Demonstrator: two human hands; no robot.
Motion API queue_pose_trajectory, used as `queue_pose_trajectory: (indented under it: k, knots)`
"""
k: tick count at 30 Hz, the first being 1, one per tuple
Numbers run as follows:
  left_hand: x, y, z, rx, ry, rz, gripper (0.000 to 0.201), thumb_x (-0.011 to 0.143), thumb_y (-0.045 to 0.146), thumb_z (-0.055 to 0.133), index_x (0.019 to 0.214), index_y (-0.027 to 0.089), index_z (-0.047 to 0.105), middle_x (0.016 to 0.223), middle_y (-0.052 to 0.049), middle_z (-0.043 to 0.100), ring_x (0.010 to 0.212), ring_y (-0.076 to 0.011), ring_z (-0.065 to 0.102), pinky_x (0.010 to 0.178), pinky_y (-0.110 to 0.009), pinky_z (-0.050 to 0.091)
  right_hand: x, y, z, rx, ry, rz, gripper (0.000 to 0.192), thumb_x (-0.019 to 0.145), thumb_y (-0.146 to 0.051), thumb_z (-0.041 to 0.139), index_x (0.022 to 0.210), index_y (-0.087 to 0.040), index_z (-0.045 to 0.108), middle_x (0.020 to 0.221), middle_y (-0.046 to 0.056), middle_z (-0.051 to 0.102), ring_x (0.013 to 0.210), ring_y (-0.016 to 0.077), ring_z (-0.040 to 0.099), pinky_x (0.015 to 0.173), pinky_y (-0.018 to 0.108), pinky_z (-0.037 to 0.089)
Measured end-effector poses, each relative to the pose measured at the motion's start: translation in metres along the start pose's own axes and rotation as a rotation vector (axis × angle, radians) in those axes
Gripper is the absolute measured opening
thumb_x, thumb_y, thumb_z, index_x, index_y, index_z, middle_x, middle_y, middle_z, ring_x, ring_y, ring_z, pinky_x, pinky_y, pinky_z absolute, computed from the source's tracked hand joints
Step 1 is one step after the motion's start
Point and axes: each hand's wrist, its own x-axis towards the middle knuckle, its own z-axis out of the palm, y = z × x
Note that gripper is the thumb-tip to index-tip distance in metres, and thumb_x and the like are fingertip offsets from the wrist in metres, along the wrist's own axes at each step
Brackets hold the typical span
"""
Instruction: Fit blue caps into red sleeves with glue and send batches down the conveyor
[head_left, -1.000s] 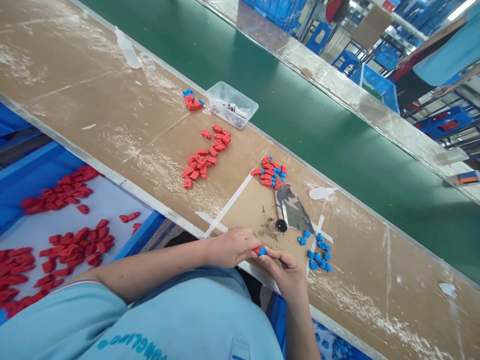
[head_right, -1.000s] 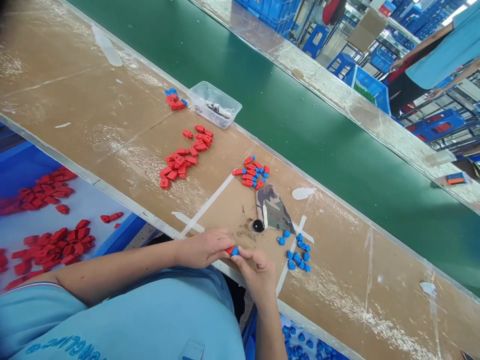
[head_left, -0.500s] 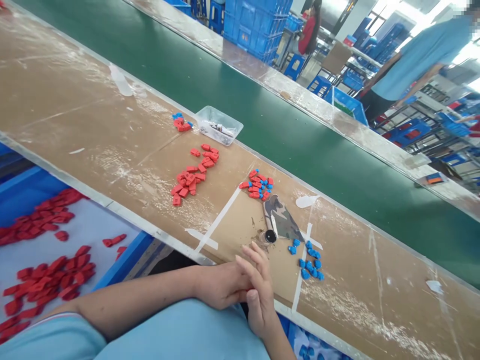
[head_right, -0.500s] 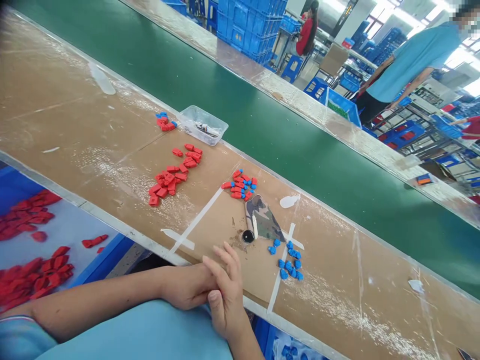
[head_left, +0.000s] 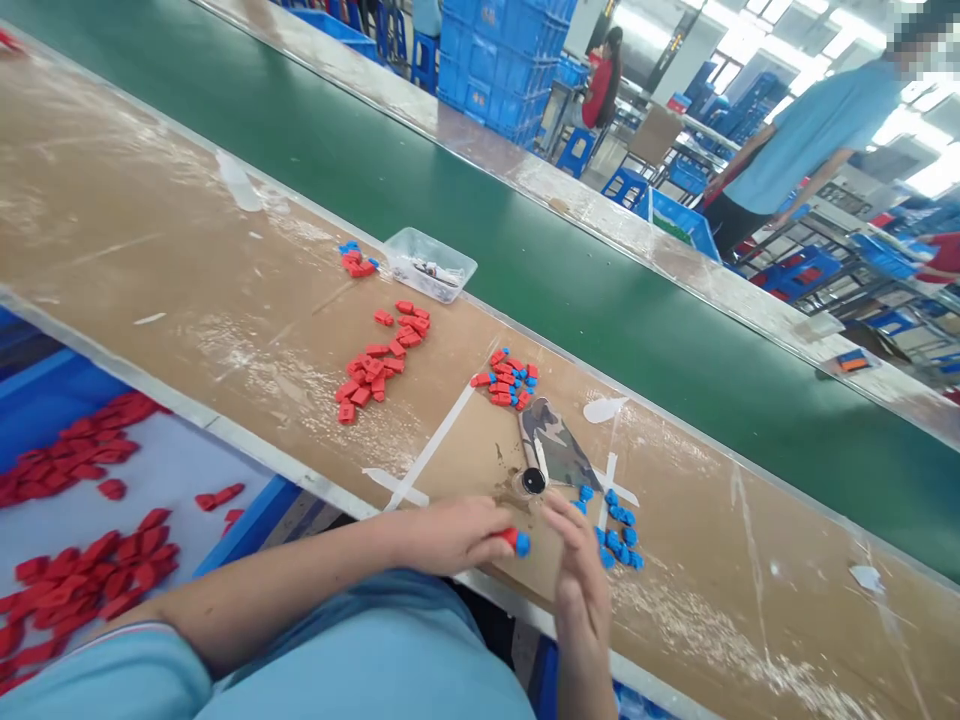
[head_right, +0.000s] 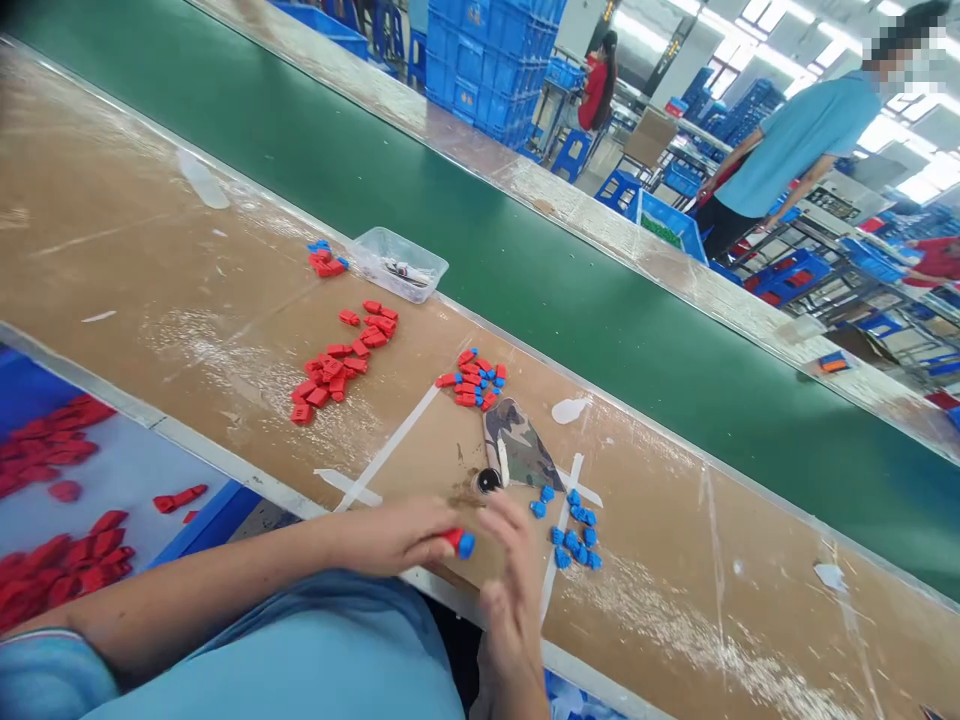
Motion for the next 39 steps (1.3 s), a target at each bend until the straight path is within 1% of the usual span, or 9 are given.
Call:
queue_pose_trajectory:
  k: [3,6,12,19,26,30,35,37,39]
  knots:
    - [0.017,-0.012,-0.026,0.174,0.065,-0.301,0.025,0.096,0.035,0.040,0.088,0.018,0.057,0.084,-0.009,0.066,0.078,-0.0245,0.063,0.067,-0.031,0.047,0.000,0.034,-0.022,-0.394,0.246,0.179,0.035,0.089,-0.050,0.054,0.105,-0.021,0.067,0.105,0.011,0.068,0.099,0.0270,0.062,0.085,0.041,0.047]
    - [0.038,-0.023,-0.047,0.233,0.198,-0.524,0.025,0.096,0.033,0.039,0.092,0.017,0.058,0.089,-0.012,0.067,0.086,-0.0286,0.065,0.072,-0.036,0.048,0.002,0.063,-0.031,-0.675,0.247,0.128,0.046,0.088,-0.059,0.048,0.097,-0.020,0.070,0.096,0.012,0.071,0.083,0.0271,0.063,0.077,0.040,0.046]
    - [0.065,-0.036,-0.060,0.267,0.320,-0.613,0.019,0.095,0.023,0.042,0.104,0.014,0.056,0.102,-0.014,0.068,0.094,-0.0274,0.065,0.074,-0.035,0.049,-0.003,0.096,-0.033,-0.835,0.203,0.018,0.051,0.092,-0.057,0.037,0.093,-0.019,0.072,0.092,0.013,0.071,0.082,0.0285,0.065,0.072,0.039,0.047]
    - [0.032,-0.049,-0.086,0.433,0.468,-0.669,0.020,0.093,0.020,0.049,0.110,0.013,0.056,0.113,-0.013,0.063,0.108,-0.0263,0.055,0.093,-0.037,0.041,-0.006,0.133,-0.048,-0.795,0.150,0.088,0.045,0.081,-0.061,0.050,0.093,-0.025,0.074,0.088,0.010,0.071,0.075,0.0277,0.066,0.059,0.036,0.050]
    - [0.005,-0.092,-0.130,0.548,0.658,-0.952,0.022,0.086,0.019,0.059,0.105,0.008,0.058,0.113,-0.022,0.058,0.113,-0.0362,0.046,0.093,-0.048,0.037,-0.001,0.114,-0.034,-0.784,0.237,0.080,0.052,0.084,-0.065,0.040,0.088,-0.025,0.072,0.080,0.010,0.068,0.071,0.0276,0.063,0.060,0.038,0.049]
    - [0.003,-0.102,-0.133,0.523,0.665,-0.933,0.016,0.084,0.013,0.058,0.100,0.011,0.060,0.107,-0.019,0.061,0.111,-0.0346,0.049,0.094,-0.047,0.038,0.001,0.101,-0.032,-0.766,0.266,0.087,0.054,0.086,-0.067,0.038,0.087,-0.024,0.071,0.082,0.010,0.065,0.077,0.0271,0.062,0.065,0.038,0.049]
    - [-0.006,-0.090,-0.125,0.431,0.729,-0.782,0.025,0.087,0.009,0.053,0.111,0.014,0.055,0.121,-0.014,0.056,0.114,-0.0254,0.051,0.098,-0.039,0.041,0.000,0.089,-0.032,-0.760,0.311,0.172,0.058,0.083,-0.072,0.039,0.093,-0.024,0.072,0.087,0.010,0.066,0.080,0.0270,0.062,0.064,0.036,0.047]
    - [-0.013,-0.081,-0.114,0.179,0.828,-0.611,0.029,0.086,0.009,0.052,0.114,0.015,0.054,0.121,-0.012,0.055,0.110,-0.0210,0.055,0.095,-0.034,0.045,-0.001,0.083,-0.032,-0.741,0.330,0.205,0.057,0.081,-0.073,0.044,0.092,-0.025,0.072,0.090,0.009,0.067,0.083,0.0274,0.063,0.065,0.036,0.048]
    - [-0.019,-0.072,-0.096,-0.249,0.869,-0.424,0.030,0.083,0.012,0.057,0.113,0.014,0.054,0.112,-0.010,0.059,0.101,-0.0190,0.060,0.091,-0.033,0.048,-0.001,0.075,-0.032,-0.675,0.341,0.228,0.053,0.079,-0.072,0.050,0.091,-0.025,0.072,0.093,0.009,0.069,0.084,0.0271,0.063,0.068,0.036,0.048]
